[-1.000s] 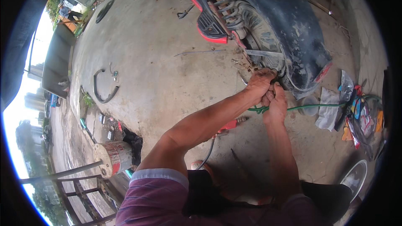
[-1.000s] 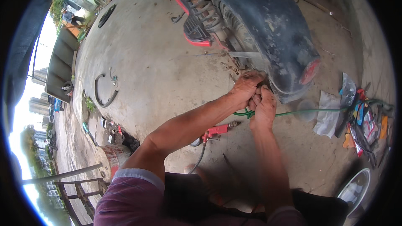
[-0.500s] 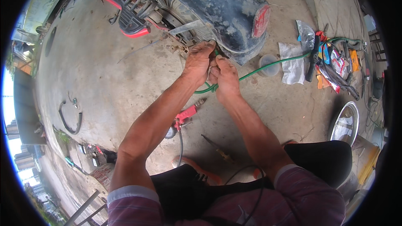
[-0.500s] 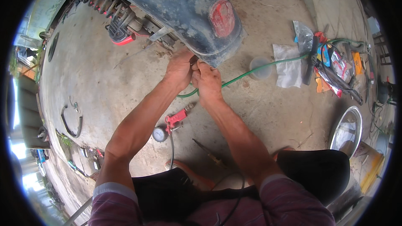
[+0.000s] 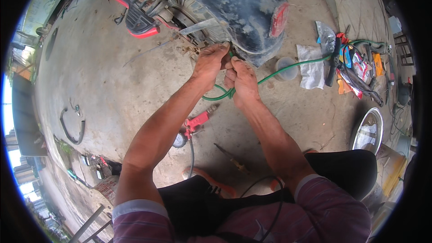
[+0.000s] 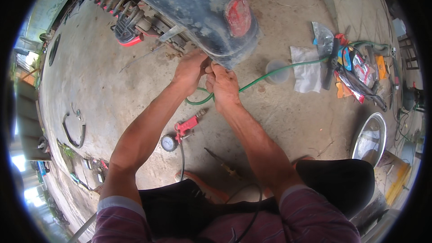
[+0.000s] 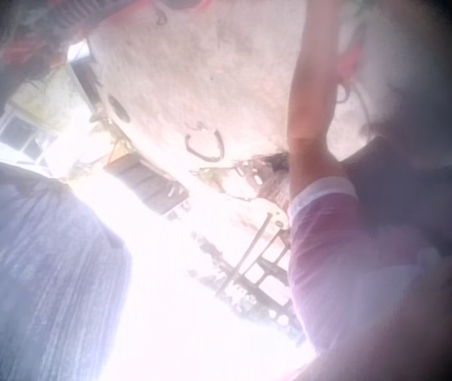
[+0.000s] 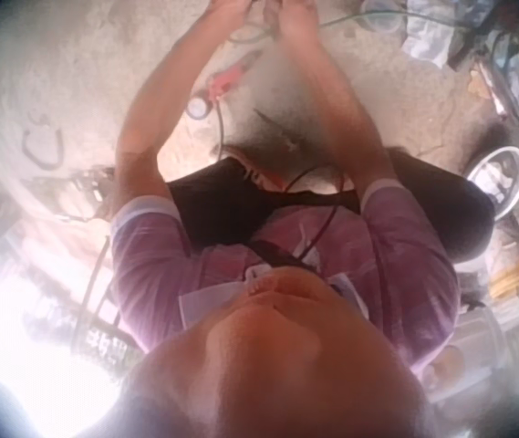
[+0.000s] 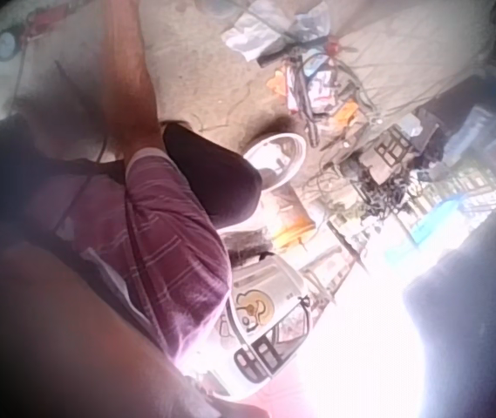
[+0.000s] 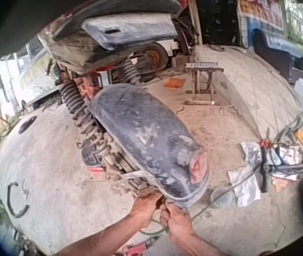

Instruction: The person is working on a motorcycle engine, connecting a green hose to a valve and adjusting the connection. They are sitting on the floor in a workshop environment.

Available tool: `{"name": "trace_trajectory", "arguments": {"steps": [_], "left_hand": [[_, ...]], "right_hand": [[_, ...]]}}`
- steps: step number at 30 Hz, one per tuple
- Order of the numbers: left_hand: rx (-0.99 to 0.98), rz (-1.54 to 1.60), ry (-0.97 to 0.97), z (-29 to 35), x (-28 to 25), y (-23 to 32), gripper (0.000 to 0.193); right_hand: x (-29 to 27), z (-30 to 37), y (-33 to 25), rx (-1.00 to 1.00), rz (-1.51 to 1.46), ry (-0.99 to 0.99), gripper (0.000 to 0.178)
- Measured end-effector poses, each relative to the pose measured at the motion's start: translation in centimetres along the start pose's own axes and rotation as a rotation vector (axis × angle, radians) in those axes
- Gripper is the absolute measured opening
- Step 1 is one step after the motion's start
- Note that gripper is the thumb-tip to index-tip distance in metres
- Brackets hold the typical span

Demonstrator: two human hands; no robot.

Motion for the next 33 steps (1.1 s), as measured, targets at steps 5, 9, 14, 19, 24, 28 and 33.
{"name": "trace_trajectory", "arguments": {"steps": [5, 9, 14, 19, 24, 28, 33], "left_hand": [[-0.014, -0.062, -0.116, 0.7, 0.2, 0.0, 0.024], [-0.048, -0.001, -0.18, 0.8, 0.5, -0.1, 0.024], [-0.026, -0.012, -0.073, 1.3, 0.3, 0.5, 0.025], [0.029, -0.066, -0.057, 0.6, 0.2, 0.1, 0.027], [-0.003, -0.061, -0.073, 0.5, 0.1, -0.2, 0.027], [-0.006, -0.074, -0.084, 0.4, 0.1, -0.3, 0.027], [0.006, -0.076, -0.088, 0.3, 0.1, -0.3, 0.028]], "right_hand": [[0.3, 0.2, -0.2, 0.005, 0.009, -0.007, 0.026], [0.1, 0.2, -0.2, 0.002, 0.089, -0.046, 0.026], [-0.8, 1.5, -1.4, 0.06, 0.282, -0.163, 0.026], [-2.9, 2.3, -2.4, -0.055, 0.709, -0.367, 0.025], [-4.4, 2.0, -2.3, -0.111, 0.88, -0.469, 0.029], [-5.0, 1.6, -2.8, -0.219, 0.958, -0.459, 0.038], [-5.4, 1.3, -3.7, -0.27, 0.999, -0.436, 0.043]]}}
Point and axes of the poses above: each hand's wrist, its own z-axis away from the middle knuckle, its own x-axis out of the palm, y = z × x, the point moved 7 cm from there along -z, towards the middle knuckle, and after that the axes turned 9 degrees about -z, right-handed, at the moved point
